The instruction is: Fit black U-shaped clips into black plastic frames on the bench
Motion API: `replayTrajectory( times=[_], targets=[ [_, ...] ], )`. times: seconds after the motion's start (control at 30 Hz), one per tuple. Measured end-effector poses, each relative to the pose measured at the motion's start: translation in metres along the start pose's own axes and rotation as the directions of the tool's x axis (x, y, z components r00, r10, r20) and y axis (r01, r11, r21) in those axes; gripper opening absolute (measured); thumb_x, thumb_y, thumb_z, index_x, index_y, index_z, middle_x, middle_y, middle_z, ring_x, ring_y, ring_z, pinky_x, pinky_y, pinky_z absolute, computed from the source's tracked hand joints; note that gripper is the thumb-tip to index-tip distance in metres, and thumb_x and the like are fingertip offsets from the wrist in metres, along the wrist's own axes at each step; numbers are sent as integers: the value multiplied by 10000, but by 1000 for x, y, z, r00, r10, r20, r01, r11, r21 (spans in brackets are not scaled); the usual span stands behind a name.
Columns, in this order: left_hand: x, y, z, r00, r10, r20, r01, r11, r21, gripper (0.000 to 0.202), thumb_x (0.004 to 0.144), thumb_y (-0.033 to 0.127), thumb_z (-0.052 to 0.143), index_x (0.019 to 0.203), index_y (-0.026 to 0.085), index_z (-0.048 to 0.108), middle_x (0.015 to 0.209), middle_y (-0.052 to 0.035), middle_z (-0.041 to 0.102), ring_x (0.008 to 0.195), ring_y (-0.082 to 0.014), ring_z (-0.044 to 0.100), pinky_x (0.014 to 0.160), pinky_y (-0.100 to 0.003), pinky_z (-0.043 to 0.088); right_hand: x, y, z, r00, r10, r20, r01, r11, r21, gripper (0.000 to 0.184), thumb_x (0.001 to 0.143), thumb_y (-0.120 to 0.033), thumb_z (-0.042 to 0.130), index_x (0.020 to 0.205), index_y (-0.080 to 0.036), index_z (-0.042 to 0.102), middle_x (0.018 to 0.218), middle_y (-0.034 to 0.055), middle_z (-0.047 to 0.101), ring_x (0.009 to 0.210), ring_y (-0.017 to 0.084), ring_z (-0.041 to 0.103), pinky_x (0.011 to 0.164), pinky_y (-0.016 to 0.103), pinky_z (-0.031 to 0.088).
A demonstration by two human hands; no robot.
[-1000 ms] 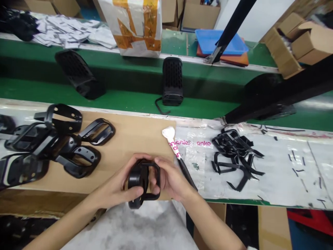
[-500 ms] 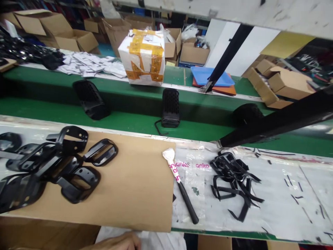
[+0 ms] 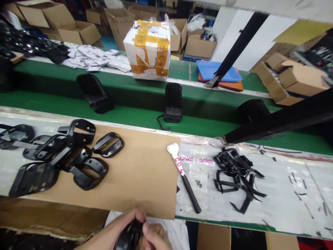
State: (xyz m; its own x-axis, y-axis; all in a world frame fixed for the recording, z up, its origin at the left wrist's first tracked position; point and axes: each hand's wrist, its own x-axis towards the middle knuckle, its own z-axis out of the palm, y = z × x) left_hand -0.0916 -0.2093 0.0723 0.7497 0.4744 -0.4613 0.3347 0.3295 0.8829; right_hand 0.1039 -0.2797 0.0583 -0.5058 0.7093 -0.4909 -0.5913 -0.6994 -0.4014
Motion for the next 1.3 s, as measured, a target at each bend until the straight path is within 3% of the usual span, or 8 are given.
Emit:
replayTrajectory(
  times=[0.07, 0.2, 0.37, 0.47, 0.73, 1.0, 1.17, 1.3],
  targets=[
    [2, 19, -14, 998, 34, 47, -28, 991, -134, 543, 939, 626, 669, 1305, 248, 537, 1204, -60, 655, 1115, -257, 608, 991, -355, 476, 7, -7, 6, 999, -21, -33, 27, 984, 179, 653, 810, -768, 808, 608, -197, 564, 410, -88, 391, 364, 47, 309, 428, 196, 305],
    [23, 49, -31, 977, 201, -67, -212, 925, -316, 604, 976, 644, 649, 1413, 249, 516, 1363, -99, 589, 1341, -321, 535, 1149, -439, 412, 18, -59, 23, 994, -75, -75, 93, 956, 277, 463, 868, -590, 842, 846, -142, 725, 543, -49, 542, 452, 72, 422, 475, 193, 408],
    [49, 78, -26, 942, 323, -89, -327, 830, -452, 723, 930, 538, 784, 1490, 304, 391, 1309, -91, 627, 1107, -276, 688, 994, -423, 544, 27, -113, 37, 961, -259, -96, 275, 928, 253, 382, 864, -495, 871, 796, -146, 732, 528, -59, 538, 415, 57, 378, 422, 169, 405],
    [54, 83, -23, 924, 373, -89, -367, 795, -483, 682, 952, 520, 766, 1479, 302, 392, 1249, -83, 653, 1005, -254, 717, 926, -410, 572, 27, -116, 37, 949, -295, -116, 314, 921, 229, 379, 849, -505, 877, 797, -151, 753, 535, -45, 579, 415, 68, 438, 432, 178, 444],
    [57, 65, -35, 906, 336, -258, -413, 836, -361, 702, 933, 622, 744, 1476, 298, 437, 1355, -100, 612, 1168, -283, 650, 978, -389, 555, 21, -106, 16, 889, -413, -199, 428, 903, 38, 307, 857, -454, 870, 935, -158, 847, 764, 53, 782, 634, 155, 715, 631, 227, 589],
    [65, 57, -37, 897, 269, -351, -398, 836, -377, 700, 928, 634, 742, 1492, 326, 465, 1485, -120, 594, 1286, -343, 643, 1067, -457, 547, 17, -105, 4, 840, -500, -209, 488, 866, -108, 266, 857, -451, 881, 1006, -233, 854, 879, 54, 799, 796, 181, 737, 778, 269, 592],
    [66, 63, -44, 874, 265, -406, -473, 650, -594, 683, 872, 665, 770, 1426, 325, 558, 1532, -119, 586, 1373, -418, 616, 1046, -554, 584, 16, -109, -11, 722, -633, -281, 517, 762, -390, 303, 889, -528, 822, 969, -236, 832, 869, 58, 765, 830, 211, 711, 781, 306, 569],
    [54, 70, -65, 843, 285, -457, -536, 534, -654, 696, 834, 779, 703, 1316, 278, 665, 1368, -135, 709, 1261, -427, 702, 1062, -628, 569, 11, -117, -39, 579, -757, -303, 400, 587, -703, 392, 888, -616, 777, 918, -226, 809, 824, 78, 774, 815, 253, 723, 746, 332, 588]
  ],
)
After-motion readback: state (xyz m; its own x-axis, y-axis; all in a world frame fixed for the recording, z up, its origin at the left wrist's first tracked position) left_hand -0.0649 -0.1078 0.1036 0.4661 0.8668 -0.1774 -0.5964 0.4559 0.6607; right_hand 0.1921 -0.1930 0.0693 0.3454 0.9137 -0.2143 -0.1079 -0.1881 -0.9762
